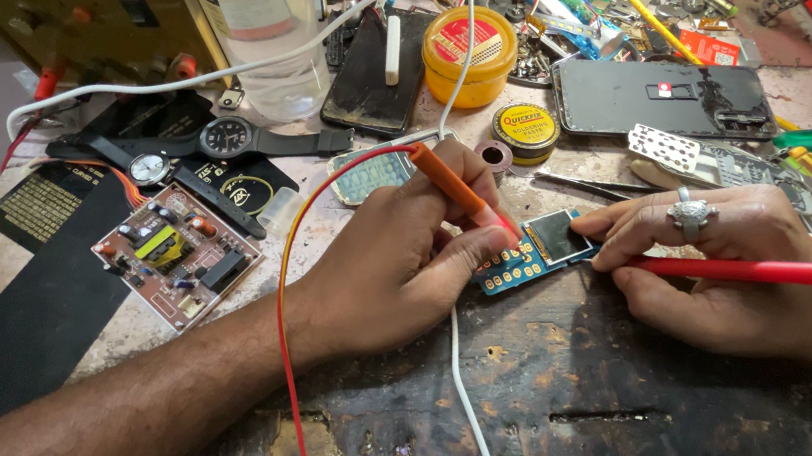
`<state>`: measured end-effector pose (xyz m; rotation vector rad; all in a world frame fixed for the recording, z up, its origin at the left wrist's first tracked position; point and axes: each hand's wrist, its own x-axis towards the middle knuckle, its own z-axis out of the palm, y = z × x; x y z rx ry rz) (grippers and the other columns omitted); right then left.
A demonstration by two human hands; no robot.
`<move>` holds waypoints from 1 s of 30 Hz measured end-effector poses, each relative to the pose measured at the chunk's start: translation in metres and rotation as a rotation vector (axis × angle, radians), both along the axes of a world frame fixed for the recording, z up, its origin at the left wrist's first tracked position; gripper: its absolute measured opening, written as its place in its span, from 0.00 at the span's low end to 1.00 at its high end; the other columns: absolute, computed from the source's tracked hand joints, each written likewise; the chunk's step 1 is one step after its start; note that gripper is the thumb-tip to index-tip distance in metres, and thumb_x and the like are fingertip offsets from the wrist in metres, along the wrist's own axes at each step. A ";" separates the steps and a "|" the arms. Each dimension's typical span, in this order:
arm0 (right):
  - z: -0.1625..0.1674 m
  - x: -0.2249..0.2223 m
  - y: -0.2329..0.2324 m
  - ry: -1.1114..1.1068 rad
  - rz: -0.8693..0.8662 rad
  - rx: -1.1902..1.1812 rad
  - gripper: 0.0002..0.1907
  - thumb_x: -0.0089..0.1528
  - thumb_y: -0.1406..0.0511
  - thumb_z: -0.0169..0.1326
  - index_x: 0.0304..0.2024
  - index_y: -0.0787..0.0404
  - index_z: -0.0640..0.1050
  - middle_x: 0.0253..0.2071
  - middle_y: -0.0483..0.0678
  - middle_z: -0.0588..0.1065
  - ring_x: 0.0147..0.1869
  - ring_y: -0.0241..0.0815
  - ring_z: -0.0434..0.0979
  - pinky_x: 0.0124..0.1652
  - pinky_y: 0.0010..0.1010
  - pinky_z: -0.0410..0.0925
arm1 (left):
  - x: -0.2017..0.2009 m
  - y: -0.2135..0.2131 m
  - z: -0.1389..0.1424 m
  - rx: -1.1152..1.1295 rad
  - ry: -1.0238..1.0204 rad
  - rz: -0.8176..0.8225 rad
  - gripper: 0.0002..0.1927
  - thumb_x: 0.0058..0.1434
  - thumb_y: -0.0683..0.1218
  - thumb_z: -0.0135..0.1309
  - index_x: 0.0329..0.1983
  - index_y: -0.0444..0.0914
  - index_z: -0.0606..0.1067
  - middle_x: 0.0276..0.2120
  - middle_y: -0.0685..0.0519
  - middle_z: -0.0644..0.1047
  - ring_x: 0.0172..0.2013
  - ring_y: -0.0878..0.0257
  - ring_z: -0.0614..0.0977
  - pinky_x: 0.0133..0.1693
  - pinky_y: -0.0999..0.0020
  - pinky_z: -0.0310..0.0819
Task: The person uses multimeter probes to test points on a small blue circuit board. They then peel a protective film from a white keypad membrane and align it over the keypad area of the board. The person flips the board over and places a small rectangular component onto the back side.
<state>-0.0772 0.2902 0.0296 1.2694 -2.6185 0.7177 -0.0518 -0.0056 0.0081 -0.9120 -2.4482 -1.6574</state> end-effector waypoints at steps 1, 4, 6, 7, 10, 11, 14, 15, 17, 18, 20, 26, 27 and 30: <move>0.001 -0.003 0.001 0.002 0.002 -0.003 0.03 0.54 0.68 0.60 0.30 0.58 0.83 0.34 0.47 0.84 0.51 0.40 0.84 0.42 0.28 0.76 | -0.004 0.003 0.001 0.002 -0.006 0.000 0.14 0.68 0.46 0.53 0.51 0.35 0.67 0.40 0.49 0.81 0.39 0.63 0.86 0.39 0.66 0.85; 0.002 -0.004 0.004 0.029 0.017 -0.007 0.02 0.54 0.68 0.61 0.30 0.58 0.84 0.32 0.45 0.85 0.51 0.40 0.85 0.43 0.28 0.76 | -0.003 0.009 0.001 0.020 0.026 0.003 0.15 0.67 0.46 0.53 0.52 0.35 0.67 0.40 0.49 0.81 0.39 0.63 0.86 0.39 0.67 0.85; 0.002 -0.008 0.004 0.028 0.027 -0.013 0.02 0.54 0.68 0.61 0.30 0.58 0.83 0.32 0.46 0.84 0.51 0.41 0.85 0.43 0.28 0.76 | -0.009 0.008 0.002 0.008 0.016 -0.005 0.14 0.67 0.47 0.53 0.51 0.35 0.67 0.40 0.50 0.80 0.39 0.64 0.86 0.38 0.67 0.84; 0.002 -0.008 0.005 0.028 0.032 -0.016 0.03 0.54 0.68 0.61 0.30 0.58 0.83 0.32 0.46 0.84 0.51 0.41 0.85 0.43 0.28 0.76 | -0.006 0.010 0.002 0.002 0.011 -0.008 0.14 0.68 0.47 0.52 0.50 0.35 0.67 0.40 0.51 0.80 0.39 0.64 0.86 0.37 0.67 0.84; 0.002 -0.010 0.005 0.022 0.030 -0.022 0.03 0.54 0.68 0.61 0.30 0.58 0.83 0.32 0.46 0.84 0.51 0.41 0.85 0.43 0.28 0.76 | -0.006 0.007 0.002 -0.026 0.060 -0.024 0.11 0.69 0.46 0.52 0.48 0.35 0.69 0.42 0.50 0.79 0.39 0.63 0.85 0.37 0.67 0.83; 0.002 -0.011 0.005 0.021 0.029 -0.020 0.03 0.54 0.68 0.61 0.30 0.58 0.83 0.32 0.46 0.84 0.51 0.41 0.85 0.42 0.28 0.77 | -0.009 0.008 0.002 -0.024 0.049 -0.030 0.11 0.69 0.46 0.52 0.48 0.35 0.69 0.41 0.51 0.79 0.39 0.63 0.85 0.37 0.68 0.83; 0.002 -0.012 0.005 0.026 0.024 -0.010 0.03 0.54 0.68 0.61 0.30 0.58 0.83 0.33 0.46 0.84 0.50 0.41 0.85 0.43 0.27 0.79 | -0.011 0.009 0.003 -0.020 0.042 -0.043 0.11 0.69 0.46 0.51 0.47 0.35 0.68 0.41 0.51 0.79 0.40 0.64 0.85 0.38 0.68 0.83; 0.002 -0.012 0.005 0.034 0.019 -0.004 0.02 0.54 0.68 0.61 0.30 0.58 0.83 0.33 0.46 0.84 0.51 0.41 0.85 0.43 0.27 0.79 | -0.011 0.008 0.003 -0.021 0.057 -0.044 0.11 0.70 0.46 0.51 0.47 0.35 0.68 0.42 0.51 0.79 0.40 0.64 0.85 0.38 0.68 0.83; 0.002 -0.011 0.005 0.032 0.016 -0.004 0.03 0.54 0.68 0.61 0.30 0.58 0.83 0.34 0.46 0.84 0.50 0.40 0.85 0.43 0.27 0.79 | -0.009 0.010 0.003 -0.022 0.053 -0.041 0.10 0.69 0.46 0.51 0.47 0.35 0.68 0.41 0.51 0.79 0.40 0.63 0.85 0.38 0.68 0.83; 0.001 -0.011 0.006 0.022 0.017 -0.010 0.03 0.53 0.68 0.61 0.30 0.58 0.83 0.34 0.47 0.84 0.50 0.40 0.85 0.42 0.27 0.79 | -0.007 0.010 0.002 -0.022 0.036 -0.036 0.11 0.69 0.46 0.51 0.47 0.35 0.68 0.41 0.51 0.79 0.39 0.63 0.85 0.37 0.68 0.82; 0.001 -0.010 0.005 0.007 0.017 -0.017 0.04 0.53 0.68 0.61 0.31 0.58 0.83 0.36 0.47 0.84 0.49 0.40 0.85 0.42 0.27 0.78 | -0.007 0.008 0.003 -0.024 0.018 -0.032 0.11 0.69 0.46 0.51 0.47 0.35 0.68 0.41 0.51 0.79 0.38 0.63 0.85 0.37 0.68 0.82; 0.001 -0.011 0.002 0.001 0.029 -0.020 0.04 0.53 0.68 0.61 0.31 0.58 0.83 0.35 0.47 0.85 0.50 0.39 0.85 0.42 0.27 0.76 | -0.008 0.004 0.004 -0.025 0.037 -0.054 0.11 0.70 0.46 0.51 0.47 0.35 0.68 0.42 0.51 0.78 0.40 0.63 0.85 0.38 0.68 0.83; 0.001 -0.012 0.002 0.001 0.033 -0.018 0.04 0.53 0.68 0.61 0.31 0.58 0.83 0.35 0.47 0.85 0.50 0.40 0.84 0.43 0.27 0.76 | -0.009 0.003 0.003 -0.021 0.048 -0.055 0.11 0.70 0.46 0.51 0.48 0.34 0.68 0.43 0.51 0.78 0.41 0.63 0.85 0.38 0.68 0.83; 0.001 -0.012 0.002 0.011 0.020 -0.003 0.04 0.54 0.68 0.61 0.31 0.58 0.84 0.35 0.47 0.85 0.51 0.40 0.84 0.43 0.28 0.76 | -0.009 0.003 0.003 -0.015 0.030 -0.049 0.12 0.69 0.46 0.51 0.48 0.34 0.68 0.43 0.51 0.78 0.40 0.63 0.85 0.38 0.68 0.82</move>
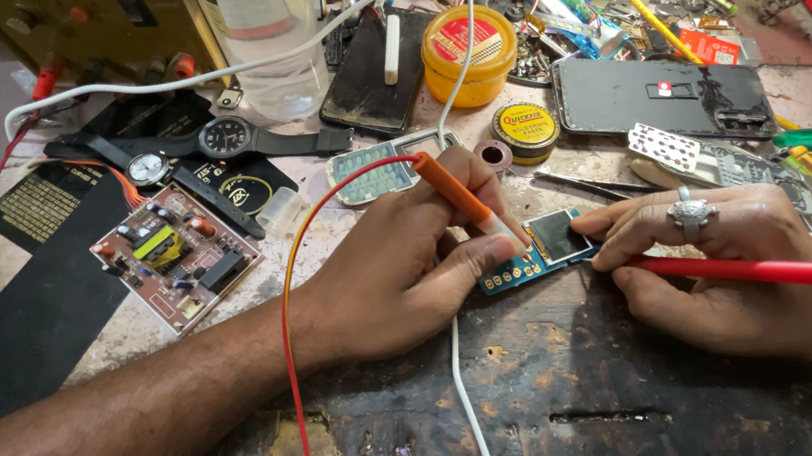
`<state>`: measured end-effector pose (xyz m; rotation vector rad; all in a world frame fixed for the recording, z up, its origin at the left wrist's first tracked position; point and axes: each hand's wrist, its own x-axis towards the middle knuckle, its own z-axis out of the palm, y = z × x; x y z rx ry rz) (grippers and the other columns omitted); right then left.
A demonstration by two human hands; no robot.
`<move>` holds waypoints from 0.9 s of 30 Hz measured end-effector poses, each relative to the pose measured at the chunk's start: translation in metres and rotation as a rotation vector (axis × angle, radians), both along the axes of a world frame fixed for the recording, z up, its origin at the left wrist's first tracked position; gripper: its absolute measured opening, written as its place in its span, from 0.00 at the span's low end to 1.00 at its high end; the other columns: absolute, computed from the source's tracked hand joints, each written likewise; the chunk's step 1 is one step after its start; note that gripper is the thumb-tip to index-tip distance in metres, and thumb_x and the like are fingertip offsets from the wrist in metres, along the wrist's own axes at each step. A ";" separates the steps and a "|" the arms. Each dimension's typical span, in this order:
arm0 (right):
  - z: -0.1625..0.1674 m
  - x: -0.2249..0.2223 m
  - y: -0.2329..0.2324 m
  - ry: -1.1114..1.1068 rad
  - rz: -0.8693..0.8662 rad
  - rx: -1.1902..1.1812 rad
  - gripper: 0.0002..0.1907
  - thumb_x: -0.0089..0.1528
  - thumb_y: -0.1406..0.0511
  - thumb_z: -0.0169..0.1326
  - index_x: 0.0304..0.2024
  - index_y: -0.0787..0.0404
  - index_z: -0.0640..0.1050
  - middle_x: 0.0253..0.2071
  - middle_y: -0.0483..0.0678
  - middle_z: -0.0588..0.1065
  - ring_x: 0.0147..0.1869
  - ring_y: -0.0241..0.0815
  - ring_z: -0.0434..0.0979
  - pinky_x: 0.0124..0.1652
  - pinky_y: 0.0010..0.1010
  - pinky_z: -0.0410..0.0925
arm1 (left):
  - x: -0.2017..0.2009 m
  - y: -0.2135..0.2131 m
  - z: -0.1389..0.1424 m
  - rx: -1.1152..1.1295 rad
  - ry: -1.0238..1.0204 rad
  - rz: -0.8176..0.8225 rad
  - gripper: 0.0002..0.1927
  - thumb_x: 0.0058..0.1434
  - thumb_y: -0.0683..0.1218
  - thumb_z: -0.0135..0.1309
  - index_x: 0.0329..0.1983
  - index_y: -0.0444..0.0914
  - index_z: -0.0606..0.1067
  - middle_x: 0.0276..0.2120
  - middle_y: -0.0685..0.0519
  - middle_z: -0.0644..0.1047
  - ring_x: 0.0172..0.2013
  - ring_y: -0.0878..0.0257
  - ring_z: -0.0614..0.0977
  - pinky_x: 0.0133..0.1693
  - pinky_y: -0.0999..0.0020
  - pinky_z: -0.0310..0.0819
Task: The person uses multimeter probes to test points on a small blue circuit board. They then peel a protective film from a white keypad membrane and align it over the keypad area of the board. The person flips the board over and places a small rectangular component onto the back side.
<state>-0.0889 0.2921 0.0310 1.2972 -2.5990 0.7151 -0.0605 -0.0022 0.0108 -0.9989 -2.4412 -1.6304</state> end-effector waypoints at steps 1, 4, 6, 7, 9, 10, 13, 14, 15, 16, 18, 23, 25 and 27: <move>0.000 0.000 0.001 0.005 -0.008 0.006 0.04 0.54 0.68 0.60 0.31 0.58 0.84 0.34 0.47 0.85 0.51 0.40 0.84 0.43 0.28 0.76 | 0.000 0.001 0.000 0.001 -0.015 0.003 0.12 0.68 0.46 0.51 0.49 0.34 0.68 0.43 0.51 0.78 0.40 0.63 0.85 0.38 0.68 0.82; 0.000 -0.002 0.003 0.004 -0.017 0.011 0.03 0.54 0.68 0.60 0.31 0.58 0.84 0.34 0.47 0.85 0.51 0.40 0.84 0.44 0.28 0.76 | -0.003 0.004 0.000 0.016 0.029 -0.011 0.11 0.69 0.46 0.51 0.47 0.33 0.70 0.45 0.50 0.76 0.42 0.63 0.84 0.39 0.68 0.83; 0.000 -0.003 0.004 0.008 -0.018 0.014 0.03 0.54 0.68 0.61 0.31 0.58 0.84 0.34 0.46 0.85 0.51 0.40 0.85 0.44 0.28 0.76 | -0.005 0.005 0.000 0.006 0.019 -0.013 0.10 0.69 0.46 0.51 0.46 0.33 0.71 0.44 0.50 0.76 0.42 0.63 0.84 0.39 0.68 0.83; 0.000 -0.005 0.004 0.010 -0.018 0.015 0.03 0.54 0.68 0.61 0.31 0.58 0.84 0.33 0.46 0.85 0.52 0.40 0.85 0.44 0.28 0.76 | -0.006 0.004 0.000 0.001 0.014 -0.013 0.10 0.69 0.46 0.51 0.45 0.33 0.71 0.44 0.51 0.77 0.42 0.63 0.84 0.39 0.69 0.83; 0.000 -0.007 0.004 0.003 -0.009 0.003 0.04 0.54 0.68 0.61 0.31 0.58 0.84 0.35 0.47 0.85 0.50 0.40 0.85 0.43 0.27 0.78 | -0.007 0.003 -0.001 0.000 0.020 -0.014 0.10 0.69 0.45 0.51 0.44 0.33 0.72 0.45 0.51 0.76 0.42 0.63 0.85 0.39 0.69 0.83; 0.000 -0.007 0.004 -0.001 -0.005 -0.004 0.04 0.54 0.67 0.61 0.31 0.58 0.84 0.36 0.48 0.84 0.50 0.40 0.85 0.43 0.27 0.79 | -0.007 0.003 -0.002 -0.001 0.024 -0.015 0.09 0.69 0.45 0.51 0.43 0.32 0.73 0.45 0.51 0.76 0.42 0.63 0.85 0.39 0.69 0.83; 0.000 -0.009 0.003 -0.024 0.006 -0.019 0.05 0.53 0.67 0.61 0.32 0.58 0.84 0.38 0.49 0.85 0.48 0.39 0.85 0.42 0.27 0.79 | -0.011 0.003 -0.001 0.003 0.000 -0.018 0.09 0.69 0.45 0.51 0.42 0.32 0.72 0.45 0.51 0.76 0.42 0.63 0.84 0.39 0.69 0.83; 0.000 -0.011 0.002 -0.020 0.003 -0.016 0.05 0.53 0.67 0.61 0.32 0.58 0.84 0.37 0.48 0.85 0.49 0.40 0.85 0.43 0.27 0.78 | -0.012 0.002 -0.001 0.006 0.006 -0.020 0.09 0.69 0.45 0.51 0.43 0.32 0.72 0.45 0.51 0.76 0.42 0.63 0.85 0.39 0.69 0.84; 0.000 -0.010 0.002 -0.016 0.000 -0.013 0.04 0.53 0.67 0.61 0.32 0.58 0.84 0.37 0.48 0.85 0.49 0.40 0.85 0.43 0.28 0.77 | -0.012 0.003 -0.001 0.009 0.012 -0.022 0.09 0.69 0.45 0.51 0.43 0.33 0.72 0.45 0.51 0.76 0.42 0.63 0.85 0.40 0.69 0.84; 0.001 -0.010 0.002 -0.012 -0.002 -0.009 0.04 0.53 0.67 0.61 0.32 0.58 0.84 0.36 0.48 0.85 0.50 0.40 0.85 0.43 0.28 0.76 | -0.012 0.004 0.000 0.011 0.017 -0.024 0.09 0.69 0.45 0.51 0.44 0.33 0.72 0.45 0.51 0.76 0.42 0.63 0.85 0.40 0.69 0.84; -0.001 -0.009 0.001 -0.016 -0.001 -0.015 0.04 0.53 0.67 0.61 0.32 0.57 0.84 0.37 0.48 0.85 0.49 0.39 0.85 0.43 0.27 0.78 | -0.010 0.002 0.000 0.020 -0.025 0.010 0.10 0.68 0.45 0.52 0.46 0.34 0.70 0.43 0.51 0.77 0.41 0.64 0.85 0.39 0.68 0.83; -0.003 -0.021 0.001 -0.026 -0.005 -0.030 0.04 0.54 0.68 0.61 0.31 0.58 0.84 0.35 0.46 0.85 0.51 0.40 0.85 0.43 0.28 0.76 | -0.024 0.000 0.001 0.073 -0.115 0.015 0.13 0.68 0.45 0.53 0.49 0.35 0.66 0.39 0.50 0.80 0.40 0.64 0.84 0.39 0.66 0.82; -0.003 -0.028 0.001 -0.016 -0.019 -0.011 0.03 0.53 0.68 0.61 0.31 0.58 0.84 0.34 0.45 0.85 0.52 0.40 0.85 0.43 0.27 0.76 | -0.030 -0.002 0.000 0.074 -0.114 0.003 0.13 0.68 0.45 0.52 0.51 0.36 0.66 0.40 0.51 0.80 0.40 0.64 0.85 0.41 0.66 0.83; -0.003 -0.034 0.002 -0.028 -0.020 -0.007 0.03 0.54 0.68 0.61 0.30 0.58 0.84 0.34 0.45 0.85 0.51 0.39 0.85 0.43 0.27 0.76 | -0.036 -0.003 -0.001 0.083 -0.108 -0.006 0.13 0.68 0.45 0.52 0.51 0.35 0.66 0.40 0.50 0.80 0.40 0.64 0.85 0.41 0.66 0.83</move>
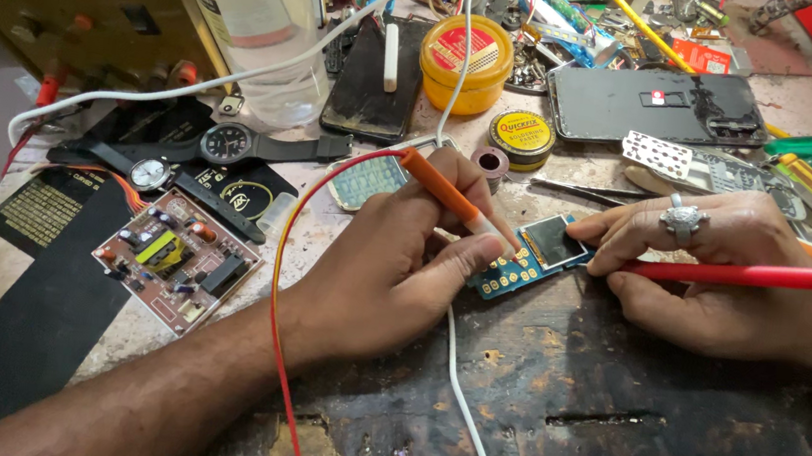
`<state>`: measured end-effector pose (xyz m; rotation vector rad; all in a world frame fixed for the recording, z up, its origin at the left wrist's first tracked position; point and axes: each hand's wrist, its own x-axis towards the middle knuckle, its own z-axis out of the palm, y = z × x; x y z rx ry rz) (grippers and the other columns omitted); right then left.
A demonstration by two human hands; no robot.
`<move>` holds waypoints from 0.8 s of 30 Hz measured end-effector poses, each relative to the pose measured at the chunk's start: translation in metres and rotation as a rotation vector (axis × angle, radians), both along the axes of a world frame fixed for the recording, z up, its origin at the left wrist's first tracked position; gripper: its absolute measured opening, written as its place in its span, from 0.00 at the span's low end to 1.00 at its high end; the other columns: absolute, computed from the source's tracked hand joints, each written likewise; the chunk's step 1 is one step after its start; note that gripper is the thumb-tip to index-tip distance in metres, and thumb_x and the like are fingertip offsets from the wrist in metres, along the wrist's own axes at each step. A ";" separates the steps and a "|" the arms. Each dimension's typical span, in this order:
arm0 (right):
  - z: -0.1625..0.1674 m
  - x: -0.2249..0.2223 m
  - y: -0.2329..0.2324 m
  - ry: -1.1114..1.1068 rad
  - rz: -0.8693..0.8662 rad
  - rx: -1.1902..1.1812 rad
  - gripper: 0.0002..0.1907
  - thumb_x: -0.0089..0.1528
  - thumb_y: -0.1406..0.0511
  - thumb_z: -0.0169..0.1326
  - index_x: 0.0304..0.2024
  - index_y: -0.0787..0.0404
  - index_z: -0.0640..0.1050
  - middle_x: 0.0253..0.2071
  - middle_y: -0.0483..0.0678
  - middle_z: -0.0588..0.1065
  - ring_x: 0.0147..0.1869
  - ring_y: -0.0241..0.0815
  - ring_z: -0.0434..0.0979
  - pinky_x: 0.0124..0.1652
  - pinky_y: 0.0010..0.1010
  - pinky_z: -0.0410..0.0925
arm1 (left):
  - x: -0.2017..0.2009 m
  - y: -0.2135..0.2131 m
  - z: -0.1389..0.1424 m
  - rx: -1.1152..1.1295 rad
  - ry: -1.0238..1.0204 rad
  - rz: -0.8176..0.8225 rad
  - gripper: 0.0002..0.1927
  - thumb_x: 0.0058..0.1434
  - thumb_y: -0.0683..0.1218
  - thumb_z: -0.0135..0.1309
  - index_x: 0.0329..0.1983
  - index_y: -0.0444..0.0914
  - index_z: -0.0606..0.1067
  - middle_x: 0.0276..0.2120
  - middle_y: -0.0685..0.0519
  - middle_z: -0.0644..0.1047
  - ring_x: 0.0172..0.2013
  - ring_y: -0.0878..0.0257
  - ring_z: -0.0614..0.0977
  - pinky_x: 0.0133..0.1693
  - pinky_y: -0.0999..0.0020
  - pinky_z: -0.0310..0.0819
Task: The person uses multimeter probes to test points on a small blue circuit board. They then peel a protective film from a white keypad membrane and align it over the keypad area of the board. The person flips the board over and places a small rectangular component onto the back side.
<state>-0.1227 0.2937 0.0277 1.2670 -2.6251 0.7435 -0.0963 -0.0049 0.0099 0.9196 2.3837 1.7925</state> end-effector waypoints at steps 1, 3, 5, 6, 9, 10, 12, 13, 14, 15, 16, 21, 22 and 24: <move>0.000 -0.003 0.000 -0.005 0.000 0.002 0.03 0.54 0.68 0.61 0.30 0.58 0.84 0.34 0.46 0.85 0.51 0.39 0.85 0.43 0.27 0.76 | -0.003 0.000 -0.001 0.005 0.004 -0.004 0.13 0.68 0.45 0.52 0.51 0.35 0.66 0.41 0.50 0.80 0.40 0.64 0.85 0.41 0.66 0.83; 0.001 -0.008 -0.001 -0.018 0.014 -0.016 0.03 0.54 0.68 0.61 0.31 0.58 0.83 0.34 0.46 0.85 0.51 0.39 0.85 0.43 0.27 0.76 | -0.008 -0.001 -0.002 -0.014 0.026 -0.009 0.13 0.69 0.45 0.52 0.51 0.34 0.67 0.42 0.49 0.80 0.41 0.63 0.85 0.42 0.67 0.83; 0.002 -0.012 -0.004 -0.014 0.031 -0.033 0.03 0.54 0.68 0.60 0.31 0.58 0.83 0.35 0.47 0.85 0.51 0.40 0.85 0.43 0.28 0.77 | -0.013 -0.001 -0.003 -0.024 0.044 -0.010 0.14 0.68 0.46 0.52 0.52 0.34 0.68 0.42 0.49 0.80 0.41 0.63 0.85 0.42 0.67 0.84; 0.003 -0.014 -0.006 -0.005 0.042 -0.040 0.03 0.54 0.68 0.60 0.31 0.59 0.83 0.35 0.47 0.84 0.51 0.40 0.85 0.43 0.28 0.78 | -0.016 -0.002 -0.003 -0.025 0.049 -0.009 0.16 0.68 0.46 0.52 0.54 0.34 0.67 0.42 0.50 0.80 0.41 0.63 0.85 0.42 0.68 0.84; 0.006 -0.019 -0.012 -0.010 0.003 -0.047 0.03 0.50 0.70 0.60 0.27 0.61 0.83 0.31 0.49 0.85 0.48 0.42 0.85 0.40 0.30 0.79 | -0.022 -0.003 -0.001 -0.080 0.072 0.015 0.13 0.67 0.46 0.53 0.50 0.34 0.68 0.39 0.50 0.80 0.39 0.62 0.85 0.40 0.66 0.82; 0.007 -0.021 -0.014 -0.020 -0.021 -0.047 0.03 0.48 0.70 0.60 0.25 0.62 0.83 0.29 0.50 0.85 0.46 0.42 0.85 0.39 0.30 0.79 | -0.024 -0.004 -0.001 -0.107 0.079 0.026 0.12 0.66 0.46 0.53 0.47 0.34 0.69 0.38 0.49 0.81 0.38 0.61 0.86 0.39 0.66 0.82; 0.008 -0.024 -0.018 -0.039 -0.035 -0.050 0.03 0.47 0.70 0.60 0.25 0.62 0.83 0.29 0.50 0.85 0.46 0.42 0.85 0.37 0.30 0.79 | -0.028 -0.004 0.000 -0.095 0.123 0.025 0.10 0.67 0.45 0.54 0.46 0.34 0.70 0.38 0.49 0.80 0.38 0.60 0.85 0.39 0.65 0.82; 0.009 -0.025 -0.019 -0.049 -0.042 -0.051 0.03 0.47 0.70 0.60 0.25 0.62 0.83 0.29 0.50 0.85 0.46 0.42 0.85 0.37 0.30 0.79 | -0.030 -0.004 0.000 -0.088 0.145 0.024 0.10 0.67 0.45 0.54 0.45 0.34 0.71 0.38 0.49 0.80 0.38 0.60 0.85 0.39 0.64 0.82; 0.010 -0.027 -0.020 -0.045 -0.039 -0.055 0.03 0.47 0.70 0.60 0.25 0.62 0.83 0.29 0.50 0.85 0.46 0.42 0.85 0.37 0.30 0.79 | -0.032 -0.004 0.000 -0.093 0.148 0.025 0.10 0.67 0.45 0.54 0.46 0.34 0.71 0.37 0.49 0.80 0.38 0.60 0.85 0.39 0.64 0.81; 0.010 -0.029 -0.021 -0.043 -0.035 -0.059 0.03 0.47 0.70 0.60 0.25 0.62 0.82 0.30 0.50 0.85 0.45 0.42 0.85 0.37 0.30 0.79 | -0.034 -0.005 0.000 -0.099 0.150 0.026 0.11 0.67 0.45 0.54 0.46 0.34 0.70 0.37 0.49 0.80 0.38 0.60 0.85 0.39 0.64 0.81; 0.011 -0.030 -0.022 -0.043 -0.031 -0.064 0.03 0.47 0.70 0.60 0.25 0.62 0.82 0.31 0.50 0.85 0.45 0.42 0.85 0.37 0.31 0.79 | -0.036 -0.005 0.000 -0.105 0.149 0.028 0.11 0.67 0.45 0.54 0.46 0.34 0.70 0.37 0.49 0.80 0.38 0.60 0.85 0.39 0.64 0.81; 0.012 -0.037 -0.026 0.023 -0.002 -0.041 0.02 0.48 0.71 0.60 0.24 0.61 0.82 0.27 0.48 0.84 0.47 0.43 0.85 0.38 0.31 0.79 | -0.044 -0.004 -0.001 -0.058 0.027 0.031 0.19 0.65 0.46 0.53 0.55 0.34 0.67 0.38 0.50 0.80 0.38 0.62 0.86 0.39 0.66 0.83; 0.012 -0.039 -0.026 0.029 0.005 -0.042 0.02 0.48 0.71 0.60 0.24 0.61 0.82 0.27 0.48 0.84 0.47 0.43 0.85 0.38 0.31 0.79 | -0.046 -0.005 -0.001 -0.054 0.034 0.023 0.19 0.65 0.46 0.53 0.56 0.34 0.67 0.39 0.49 0.80 0.38 0.62 0.86 0.39 0.66 0.83; 0.013 -0.042 -0.027 0.026 -0.001 -0.046 0.02 0.48 0.71 0.59 0.24 0.61 0.82 0.28 0.49 0.84 0.46 0.43 0.87 0.38 0.31 0.79 | -0.049 -0.006 -0.001 -0.066 0.036 0.009 0.16 0.66 0.47 0.53 0.53 0.33 0.69 0.39 0.50 0.80 0.39 0.62 0.86 0.40 0.66 0.83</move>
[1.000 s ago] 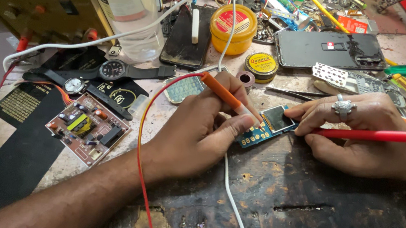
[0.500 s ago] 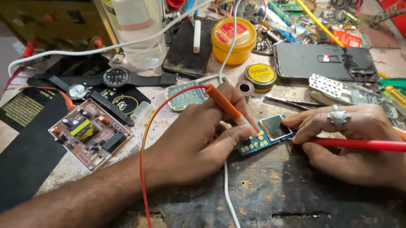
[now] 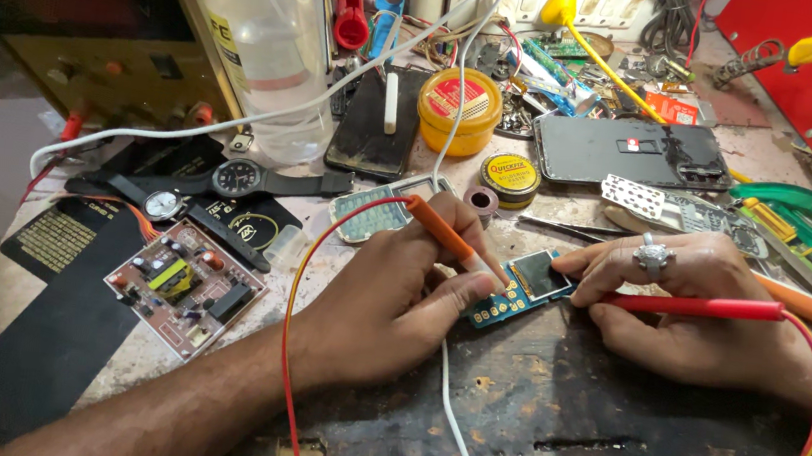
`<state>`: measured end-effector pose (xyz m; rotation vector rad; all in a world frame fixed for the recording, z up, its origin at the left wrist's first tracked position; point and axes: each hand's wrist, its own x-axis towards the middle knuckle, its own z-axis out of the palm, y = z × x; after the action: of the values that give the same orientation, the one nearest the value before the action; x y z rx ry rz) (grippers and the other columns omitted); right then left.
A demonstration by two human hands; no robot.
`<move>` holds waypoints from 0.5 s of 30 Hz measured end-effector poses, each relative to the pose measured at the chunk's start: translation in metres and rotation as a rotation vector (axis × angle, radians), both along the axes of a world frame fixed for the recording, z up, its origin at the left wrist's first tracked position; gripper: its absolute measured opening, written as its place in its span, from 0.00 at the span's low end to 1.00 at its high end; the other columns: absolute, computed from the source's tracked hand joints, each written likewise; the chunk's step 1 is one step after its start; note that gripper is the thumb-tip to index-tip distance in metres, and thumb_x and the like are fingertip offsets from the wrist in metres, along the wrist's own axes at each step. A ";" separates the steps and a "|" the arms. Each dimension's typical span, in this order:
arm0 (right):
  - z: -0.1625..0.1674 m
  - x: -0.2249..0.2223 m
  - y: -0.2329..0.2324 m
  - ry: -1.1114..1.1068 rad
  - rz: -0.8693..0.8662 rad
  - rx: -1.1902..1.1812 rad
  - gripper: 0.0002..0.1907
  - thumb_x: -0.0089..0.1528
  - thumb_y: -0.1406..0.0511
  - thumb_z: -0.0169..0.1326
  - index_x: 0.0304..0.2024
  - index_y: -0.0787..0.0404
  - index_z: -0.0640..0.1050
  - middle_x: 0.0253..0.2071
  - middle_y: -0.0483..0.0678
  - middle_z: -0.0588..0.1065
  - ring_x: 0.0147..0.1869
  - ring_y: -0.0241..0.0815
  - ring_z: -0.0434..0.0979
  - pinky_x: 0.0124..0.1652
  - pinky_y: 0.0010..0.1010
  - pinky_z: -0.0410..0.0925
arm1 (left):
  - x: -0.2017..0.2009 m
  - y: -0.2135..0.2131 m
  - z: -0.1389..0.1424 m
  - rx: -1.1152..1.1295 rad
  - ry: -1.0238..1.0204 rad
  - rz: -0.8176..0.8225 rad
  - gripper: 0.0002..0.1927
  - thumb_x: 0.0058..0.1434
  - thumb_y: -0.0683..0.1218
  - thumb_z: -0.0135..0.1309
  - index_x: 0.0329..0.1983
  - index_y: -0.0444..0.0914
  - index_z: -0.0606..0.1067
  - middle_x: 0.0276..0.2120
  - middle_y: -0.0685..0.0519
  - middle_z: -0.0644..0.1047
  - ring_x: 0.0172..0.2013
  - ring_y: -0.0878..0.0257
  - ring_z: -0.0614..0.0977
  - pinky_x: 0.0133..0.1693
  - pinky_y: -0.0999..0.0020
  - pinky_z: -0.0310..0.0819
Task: The person uses multimeter probes to test points on a small blue circuit board. They then peel a protective film from a white keypad membrane and align it over the keypad area of the board. The person flips the board over and places a small rectangular component onto the back side.
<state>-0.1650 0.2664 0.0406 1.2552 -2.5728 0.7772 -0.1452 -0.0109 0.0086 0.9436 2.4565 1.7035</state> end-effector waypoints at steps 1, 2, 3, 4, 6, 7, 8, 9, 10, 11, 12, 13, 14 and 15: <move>0.000 0.000 -0.001 -0.002 -0.002 -0.002 0.02 0.48 0.71 0.59 0.24 0.61 0.81 0.28 0.49 0.84 0.46 0.43 0.89 0.38 0.31 0.79 | -0.001 0.000 0.000 -0.006 0.001 -0.006 0.15 0.67 0.47 0.53 0.51 0.33 0.69 0.39 0.50 0.80 0.39 0.62 0.86 0.40 0.67 0.83; 0.000 -0.002 -0.001 -0.009 0.000 -0.005 0.02 0.48 0.71 0.59 0.24 0.60 0.81 0.28 0.49 0.84 0.47 0.43 0.87 0.38 0.31 0.79 | -0.003 -0.001 0.000 -0.014 0.014 -0.011 0.14 0.67 0.47 0.53 0.50 0.33 0.70 0.40 0.49 0.80 0.39 0.62 0.86 0.40 0.67 0.84; 0.000 0.000 0.000 -0.017 0.001 -0.008 0.02 0.48 0.71 0.59 0.24 0.60 0.81 0.28 0.48 0.85 0.47 0.43 0.86 0.38 0.31 0.79 | -0.002 -0.003 0.000 -0.020 0.025 -0.017 0.13 0.68 0.47 0.52 0.49 0.33 0.71 0.40 0.49 0.80 0.40 0.61 0.86 0.40 0.67 0.84; 0.000 -0.001 0.000 -0.026 0.002 -0.011 0.02 0.49 0.71 0.59 0.24 0.60 0.82 0.28 0.48 0.85 0.47 0.43 0.85 0.39 0.30 0.80 | -0.003 -0.003 0.000 -0.027 0.036 -0.024 0.12 0.69 0.46 0.52 0.48 0.33 0.72 0.41 0.49 0.80 0.40 0.61 0.86 0.40 0.66 0.84; -0.001 0.003 0.001 -0.032 -0.013 -0.001 0.02 0.48 0.71 0.59 0.24 0.60 0.82 0.29 0.48 0.85 0.47 0.42 0.85 0.38 0.30 0.80 | 0.002 -0.003 -0.002 -0.033 0.018 -0.014 0.13 0.68 0.47 0.52 0.48 0.33 0.71 0.39 0.49 0.80 0.40 0.61 0.86 0.40 0.66 0.83; -0.002 0.004 0.000 -0.036 -0.021 0.004 0.02 0.47 0.71 0.59 0.24 0.61 0.82 0.29 0.49 0.85 0.46 0.42 0.85 0.37 0.30 0.79 | 0.002 -0.003 -0.003 -0.035 0.008 -0.010 0.13 0.67 0.47 0.52 0.49 0.33 0.71 0.39 0.50 0.80 0.39 0.61 0.86 0.40 0.66 0.83; -0.002 0.007 0.001 -0.026 -0.019 0.004 0.03 0.48 0.71 0.59 0.24 0.61 0.82 0.29 0.49 0.85 0.46 0.42 0.86 0.38 0.30 0.79 | 0.005 0.000 -0.004 -0.033 0.024 -0.013 0.12 0.68 0.47 0.52 0.48 0.33 0.71 0.40 0.49 0.80 0.40 0.61 0.86 0.40 0.66 0.83; -0.003 0.006 0.000 -0.014 -0.017 0.003 0.03 0.48 0.71 0.60 0.24 0.61 0.82 0.30 0.49 0.85 0.47 0.42 0.87 0.38 0.30 0.79 | 0.004 0.000 -0.005 -0.032 0.041 -0.017 0.12 0.68 0.46 0.52 0.47 0.33 0.72 0.40 0.49 0.80 0.40 0.61 0.86 0.41 0.66 0.84; -0.004 0.008 -0.001 -0.004 -0.015 0.002 0.03 0.48 0.71 0.60 0.24 0.61 0.82 0.30 0.50 0.85 0.47 0.42 0.89 0.38 0.30 0.79 | 0.008 -0.002 -0.005 -0.030 0.056 -0.020 0.11 0.69 0.46 0.52 0.47 0.33 0.72 0.41 0.49 0.80 0.41 0.62 0.86 0.41 0.67 0.84; -0.004 0.007 -0.002 -0.005 -0.012 0.000 0.03 0.48 0.71 0.60 0.24 0.61 0.82 0.30 0.49 0.85 0.47 0.42 0.87 0.39 0.30 0.79 | 0.007 -0.002 -0.005 -0.027 0.038 -0.014 0.13 0.68 0.47 0.52 0.49 0.33 0.71 0.40 0.49 0.80 0.40 0.62 0.86 0.41 0.67 0.84; -0.005 0.008 -0.002 -0.005 -0.009 -0.003 0.03 0.48 0.71 0.60 0.25 0.60 0.82 0.29 0.49 0.85 0.47 0.42 0.86 0.39 0.30 0.79 | 0.007 -0.003 -0.004 -0.025 0.021 -0.008 0.15 0.67 0.47 0.52 0.51 0.33 0.69 0.39 0.50 0.80 0.39 0.62 0.86 0.40 0.67 0.83; -0.006 0.006 -0.003 -0.006 -0.006 -0.005 0.03 0.48 0.71 0.60 0.25 0.60 0.82 0.29 0.49 0.85 0.48 0.42 0.85 0.39 0.30 0.79 | 0.006 -0.003 -0.003 -0.023 0.002 -0.002 0.17 0.67 0.47 0.52 0.53 0.34 0.67 0.39 0.50 0.81 0.39 0.62 0.86 0.40 0.67 0.83; -0.006 0.006 -0.002 -0.016 -0.009 -0.006 0.03 0.48 0.71 0.60 0.25 0.60 0.82 0.30 0.49 0.85 0.47 0.42 0.85 0.39 0.29 0.79 | 0.006 -0.004 -0.003 -0.022 0.005 -0.004 0.17 0.67 0.47 0.52 0.53 0.33 0.67 0.39 0.50 0.81 0.39 0.62 0.86 0.40 0.67 0.83; -0.007 0.004 -0.001 -0.026 -0.014 -0.006 0.03 0.48 0.71 0.60 0.25 0.60 0.82 0.32 0.50 0.85 0.46 0.42 0.85 0.38 0.29 0.79 | 0.005 -0.004 -0.002 -0.020 0.006 -0.007 0.17 0.67 0.47 0.52 0.53 0.33 0.67 0.39 0.50 0.81 0.39 0.62 0.86 0.40 0.67 0.83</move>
<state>-0.1605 0.2650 0.0337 1.2322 -2.5943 0.8036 -0.1400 -0.0154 0.0061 0.9551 2.4668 1.6729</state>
